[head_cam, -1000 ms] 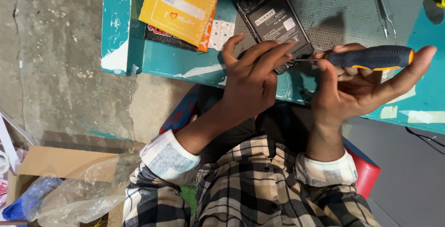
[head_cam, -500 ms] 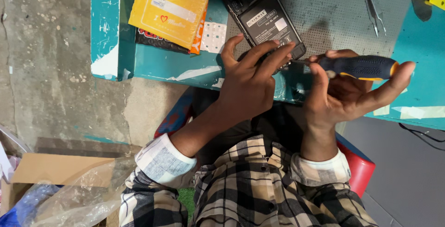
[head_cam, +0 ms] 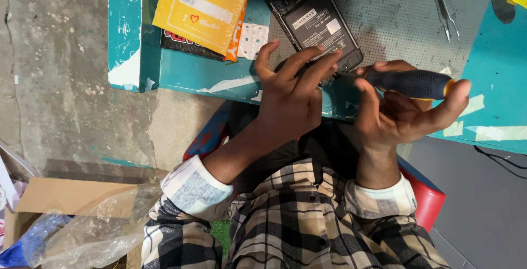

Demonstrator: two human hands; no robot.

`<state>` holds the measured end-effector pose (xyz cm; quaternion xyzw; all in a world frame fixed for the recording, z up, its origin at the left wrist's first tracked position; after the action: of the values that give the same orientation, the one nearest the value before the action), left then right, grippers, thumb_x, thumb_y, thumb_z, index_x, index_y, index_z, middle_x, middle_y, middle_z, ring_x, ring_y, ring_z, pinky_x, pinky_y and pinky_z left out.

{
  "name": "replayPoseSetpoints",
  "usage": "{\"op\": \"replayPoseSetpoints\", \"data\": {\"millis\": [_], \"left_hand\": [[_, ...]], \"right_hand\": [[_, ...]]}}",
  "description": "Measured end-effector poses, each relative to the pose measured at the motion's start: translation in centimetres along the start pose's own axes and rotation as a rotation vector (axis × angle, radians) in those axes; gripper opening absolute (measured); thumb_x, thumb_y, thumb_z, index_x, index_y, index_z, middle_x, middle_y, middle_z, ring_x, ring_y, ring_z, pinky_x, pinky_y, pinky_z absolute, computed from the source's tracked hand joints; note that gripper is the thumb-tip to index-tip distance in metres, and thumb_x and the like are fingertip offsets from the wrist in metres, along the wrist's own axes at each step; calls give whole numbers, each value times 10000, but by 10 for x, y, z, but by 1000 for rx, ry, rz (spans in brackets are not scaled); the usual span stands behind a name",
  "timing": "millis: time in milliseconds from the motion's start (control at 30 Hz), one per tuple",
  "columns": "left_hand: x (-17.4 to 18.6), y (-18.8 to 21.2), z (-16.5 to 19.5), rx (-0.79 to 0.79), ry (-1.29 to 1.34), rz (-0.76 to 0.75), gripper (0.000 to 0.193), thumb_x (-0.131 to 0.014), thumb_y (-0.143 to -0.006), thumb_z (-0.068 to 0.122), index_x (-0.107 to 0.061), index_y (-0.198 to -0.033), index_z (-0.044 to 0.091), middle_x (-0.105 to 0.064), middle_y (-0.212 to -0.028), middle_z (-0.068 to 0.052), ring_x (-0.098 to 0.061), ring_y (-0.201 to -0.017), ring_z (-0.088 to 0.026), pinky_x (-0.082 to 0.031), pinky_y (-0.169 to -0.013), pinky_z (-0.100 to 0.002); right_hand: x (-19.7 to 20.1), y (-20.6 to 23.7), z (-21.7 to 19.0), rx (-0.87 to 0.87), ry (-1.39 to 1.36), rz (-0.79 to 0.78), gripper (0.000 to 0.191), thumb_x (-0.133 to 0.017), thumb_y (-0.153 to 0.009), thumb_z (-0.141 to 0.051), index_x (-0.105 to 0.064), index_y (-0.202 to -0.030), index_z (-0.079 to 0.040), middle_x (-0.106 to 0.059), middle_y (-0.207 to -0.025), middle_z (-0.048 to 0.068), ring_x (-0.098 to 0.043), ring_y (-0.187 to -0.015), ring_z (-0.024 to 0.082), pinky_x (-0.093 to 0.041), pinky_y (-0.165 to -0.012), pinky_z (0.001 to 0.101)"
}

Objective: The person uses a screwdriver to remove screws from the back of a mobile phone, then uses a prying tool to open the casing and access the internal components. They continue to unscrew and pry at various points around the phone's frame.

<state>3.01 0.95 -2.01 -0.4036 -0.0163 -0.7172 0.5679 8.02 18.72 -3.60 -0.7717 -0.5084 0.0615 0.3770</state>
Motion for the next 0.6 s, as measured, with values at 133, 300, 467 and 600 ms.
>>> {"op": "replayPoseSetpoints", "data": {"millis": [133, 300, 467, 600], "left_hand": [[0, 1, 0, -6, -9, 11, 490, -545, -922, 25, -591, -1410, 36, -789, -1123, 16, -593, -1314, -141, -163, -1232, -592], [2, 4, 1, -37, -15, 67, 450, -542, -930, 7, -594, -1376, 32, -789, -1129, 11, -601, -1325, -150, -158, -1222, -605], [3, 5, 2, -55, -34, 98, 442, -557, -941, -6, -597, -1378, 45, -784, -1090, 4, -604, -1323, -150, -157, -1232, -605], [2, 5, 1, -34, -17, 90, 446, -560, -927, -5, -602, -1369, 39, -782, -1055, 9, -609, -1310, -152, -150, -1225, -608]], "right_hand": [[-3, -3, -5, 38, 20, -21, 1090, -785, -1047, 123, -7, -1661, -329, -632, -1264, 213, -751, -962, 284, -713, -762, 320], [-7, -7, -10, 43, 7, -39, 1088, -773, -1047, 125, -11, -1656, -355, -671, -1167, 237, -761, -950, 282, -724, -777, 322], [-13, -7, -12, 60, -25, -78, 1085, -746, -1053, 149, -7, -1655, -368, -676, -1139, 243, -756, -931, 289, -708, -790, 327], [-15, -9, -11, 95, -25, -74, 1094, -746, -1015, 162, -6, -1643, -343, -684, -1123, 264, -756, -899, 288, -697, -755, 319]]}}
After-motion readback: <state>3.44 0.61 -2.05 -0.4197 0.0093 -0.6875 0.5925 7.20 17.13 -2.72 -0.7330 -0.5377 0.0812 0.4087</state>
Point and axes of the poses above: each hand's wrist, its own y-axis away from the middle knuckle, its own x-axis out of the back of the hand, z = x × y, the point moved 5 cm from there along -y, towards the middle knuckle
